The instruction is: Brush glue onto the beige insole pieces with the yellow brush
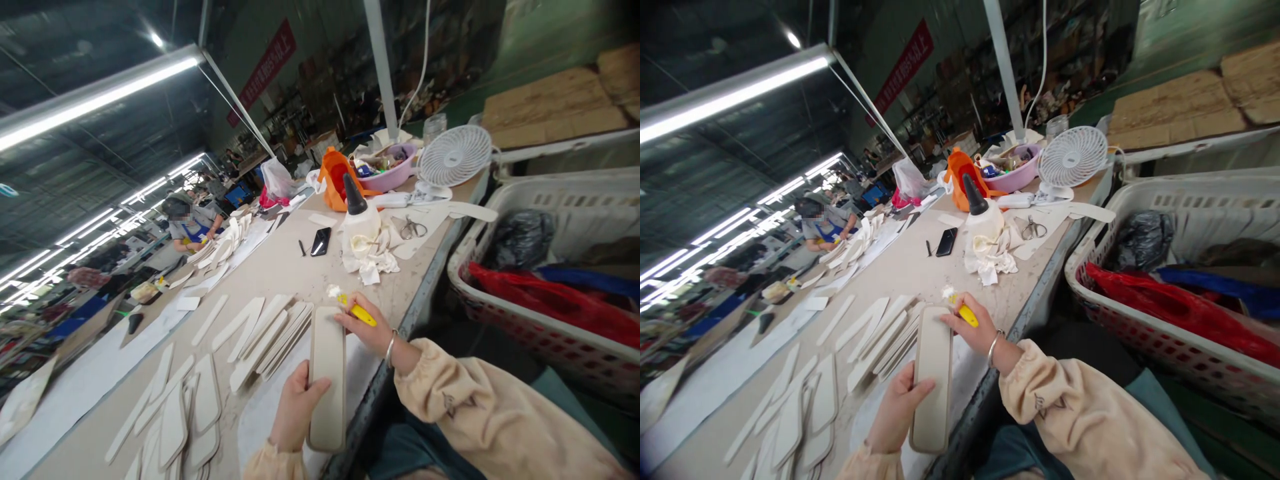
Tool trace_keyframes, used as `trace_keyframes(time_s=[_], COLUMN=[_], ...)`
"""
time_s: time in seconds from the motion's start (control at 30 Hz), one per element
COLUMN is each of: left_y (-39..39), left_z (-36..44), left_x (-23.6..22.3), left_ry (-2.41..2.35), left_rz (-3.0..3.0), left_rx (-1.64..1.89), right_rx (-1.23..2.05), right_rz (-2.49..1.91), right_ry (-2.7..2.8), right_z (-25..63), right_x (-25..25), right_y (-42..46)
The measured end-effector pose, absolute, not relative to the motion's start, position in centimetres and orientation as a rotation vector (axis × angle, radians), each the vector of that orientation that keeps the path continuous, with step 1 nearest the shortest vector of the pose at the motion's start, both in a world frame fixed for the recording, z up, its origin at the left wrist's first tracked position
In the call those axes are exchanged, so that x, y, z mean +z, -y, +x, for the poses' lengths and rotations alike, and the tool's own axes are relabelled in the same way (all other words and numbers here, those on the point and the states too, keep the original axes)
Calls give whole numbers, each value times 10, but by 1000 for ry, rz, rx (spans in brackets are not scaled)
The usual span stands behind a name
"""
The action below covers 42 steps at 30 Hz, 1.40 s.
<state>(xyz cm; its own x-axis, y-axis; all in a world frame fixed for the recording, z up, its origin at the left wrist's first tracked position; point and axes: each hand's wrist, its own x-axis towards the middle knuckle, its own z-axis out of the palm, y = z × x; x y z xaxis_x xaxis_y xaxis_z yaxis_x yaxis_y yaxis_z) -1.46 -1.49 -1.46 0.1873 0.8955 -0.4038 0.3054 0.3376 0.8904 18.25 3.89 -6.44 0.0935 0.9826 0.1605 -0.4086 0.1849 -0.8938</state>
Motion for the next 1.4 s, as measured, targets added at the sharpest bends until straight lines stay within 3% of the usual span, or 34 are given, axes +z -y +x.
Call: trace_keyframes(time_s=[0.4, 0.8, 1.4], left_y=[69, 85, 94], left_z=[13, 0, -9], left_x=[-43, -49, -58], left_ry=[-1054, -1145, -1165], left_rz=[654, 604, 635], left_rx=[629, 537, 538], right_rx=[1002, 886, 890], right_rz=[-913, -1040, -1053], right_ry=[956, 1036, 1130], right_z=[203, 206, 202], right_x=[-59, -85, -84], right_y=[-44, -59, -54])
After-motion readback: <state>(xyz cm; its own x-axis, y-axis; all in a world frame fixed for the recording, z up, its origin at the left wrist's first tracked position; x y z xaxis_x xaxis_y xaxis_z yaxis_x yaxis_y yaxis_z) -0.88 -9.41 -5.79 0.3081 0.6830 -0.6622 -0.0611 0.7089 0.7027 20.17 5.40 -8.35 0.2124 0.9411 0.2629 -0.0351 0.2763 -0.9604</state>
